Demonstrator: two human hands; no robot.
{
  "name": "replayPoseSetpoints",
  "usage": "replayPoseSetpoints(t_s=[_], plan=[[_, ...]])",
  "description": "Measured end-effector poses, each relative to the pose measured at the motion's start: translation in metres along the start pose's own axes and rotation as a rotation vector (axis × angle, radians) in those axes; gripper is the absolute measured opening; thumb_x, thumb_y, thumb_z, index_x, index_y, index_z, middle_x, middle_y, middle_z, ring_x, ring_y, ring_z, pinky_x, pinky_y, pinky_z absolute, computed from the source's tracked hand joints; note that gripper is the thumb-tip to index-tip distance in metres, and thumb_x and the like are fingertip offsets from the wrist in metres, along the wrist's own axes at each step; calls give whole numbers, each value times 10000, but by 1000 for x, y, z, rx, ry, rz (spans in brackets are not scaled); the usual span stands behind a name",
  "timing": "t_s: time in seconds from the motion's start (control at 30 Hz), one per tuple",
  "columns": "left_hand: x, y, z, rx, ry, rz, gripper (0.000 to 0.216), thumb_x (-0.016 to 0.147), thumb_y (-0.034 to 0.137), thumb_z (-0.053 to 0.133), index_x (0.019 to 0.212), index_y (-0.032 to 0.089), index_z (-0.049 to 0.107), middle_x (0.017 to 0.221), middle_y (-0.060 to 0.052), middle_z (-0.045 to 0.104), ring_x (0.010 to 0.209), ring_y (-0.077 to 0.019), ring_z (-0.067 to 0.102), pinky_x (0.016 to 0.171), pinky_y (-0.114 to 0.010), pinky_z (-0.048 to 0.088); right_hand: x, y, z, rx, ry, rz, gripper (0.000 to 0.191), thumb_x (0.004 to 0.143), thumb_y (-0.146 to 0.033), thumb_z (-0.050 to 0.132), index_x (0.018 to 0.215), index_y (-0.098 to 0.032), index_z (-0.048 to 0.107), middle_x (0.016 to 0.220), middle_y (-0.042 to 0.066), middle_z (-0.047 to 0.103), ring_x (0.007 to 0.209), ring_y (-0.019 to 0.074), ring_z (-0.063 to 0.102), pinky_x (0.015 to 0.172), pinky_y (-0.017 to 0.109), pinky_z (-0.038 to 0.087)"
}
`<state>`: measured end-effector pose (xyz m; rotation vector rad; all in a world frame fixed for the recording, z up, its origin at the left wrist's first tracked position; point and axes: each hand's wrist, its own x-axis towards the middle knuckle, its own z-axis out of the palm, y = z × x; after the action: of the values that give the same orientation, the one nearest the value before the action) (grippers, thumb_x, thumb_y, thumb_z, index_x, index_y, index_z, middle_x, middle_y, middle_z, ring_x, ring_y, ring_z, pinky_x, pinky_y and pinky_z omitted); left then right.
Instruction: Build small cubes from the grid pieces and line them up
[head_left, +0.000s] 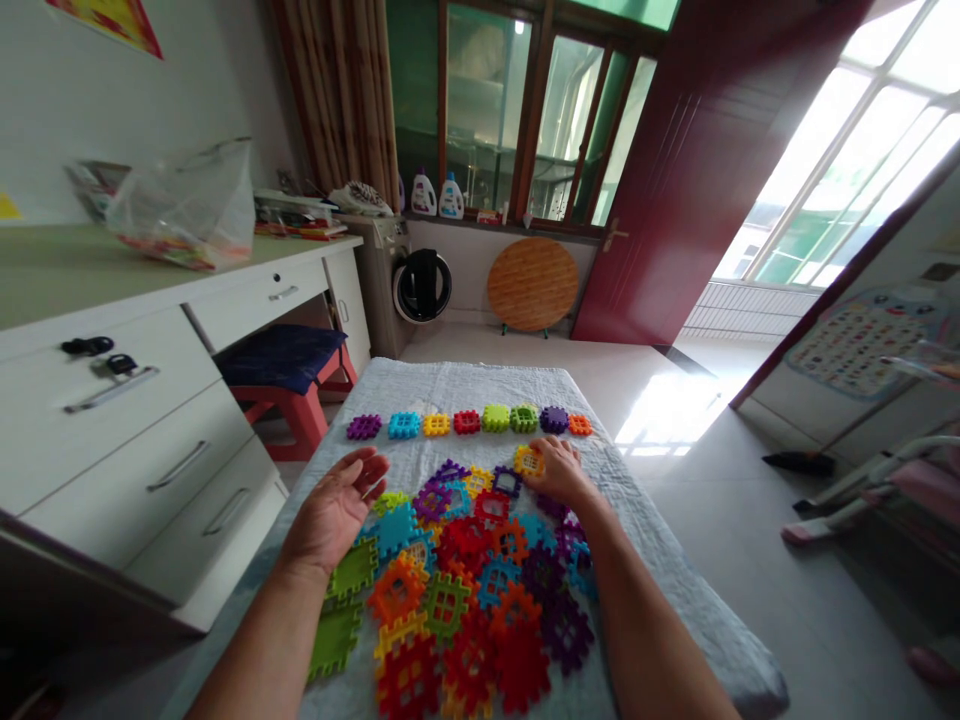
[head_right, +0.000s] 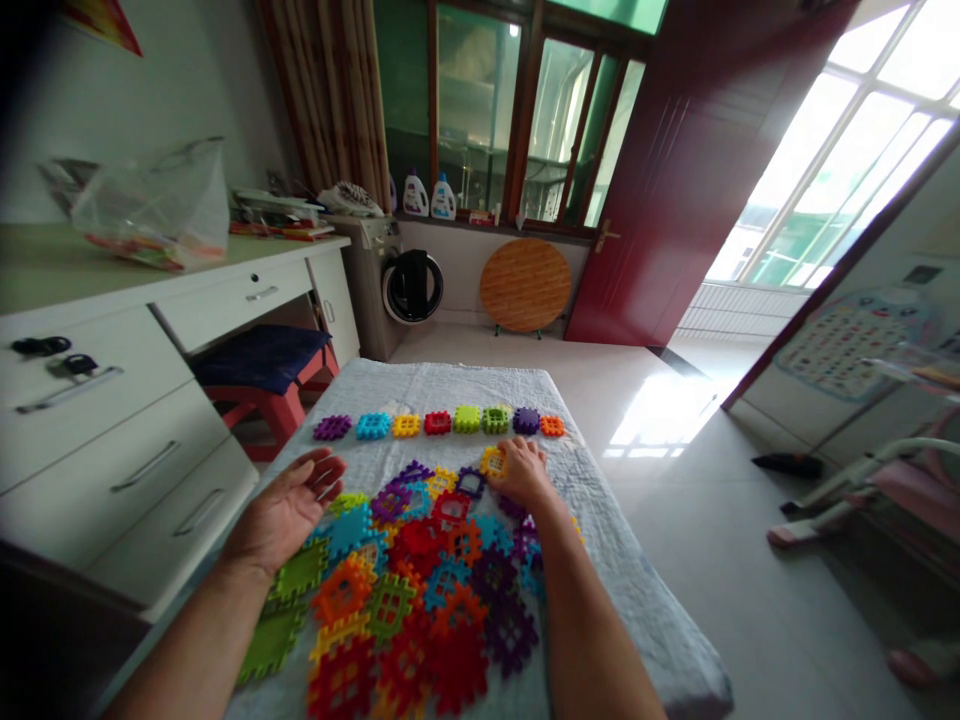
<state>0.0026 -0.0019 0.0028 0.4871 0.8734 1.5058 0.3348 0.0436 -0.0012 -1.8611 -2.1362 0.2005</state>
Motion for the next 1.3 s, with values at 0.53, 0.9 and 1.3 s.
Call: replayPoseSetpoints(t_s=[0.53, 0.9, 1.3], plan=[[-1, 0, -1, -14, 7, -12, 187, 730, 197, 639, 913, 190, 673, 846, -37, 706, 833, -142, 647, 728, -256, 502, 4, 4, 9, -59, -26, 12, 391, 628, -344, 677, 988, -212, 602, 1001, 54, 542, 950, 233, 433, 789, 330, 275], [-1, -1, 0, -70, 0, -3, 201, 723, 190, 649, 923, 189, 670, 863, -31, 703, 830, -139, 654, 709, -252, 516, 34, -56, -23, -29, 55, -232, 481, 590, -337, 707, 1032, -213, 562, 1032, 65, 517, 970, 241, 419, 816, 334, 286], [-6, -2, 2, -119, -12, -37, 202, 739, 163, 629, 936, 190, 665, 875, -38, 701, 825, -143, 664, 701, -253, 538, 131, -131, 40, -99, -153, -310, 626, 579, -515, 731, 1112, -235, 561, 1121, 79, 505, 1049, 272, 389, 904, 419, 271]])
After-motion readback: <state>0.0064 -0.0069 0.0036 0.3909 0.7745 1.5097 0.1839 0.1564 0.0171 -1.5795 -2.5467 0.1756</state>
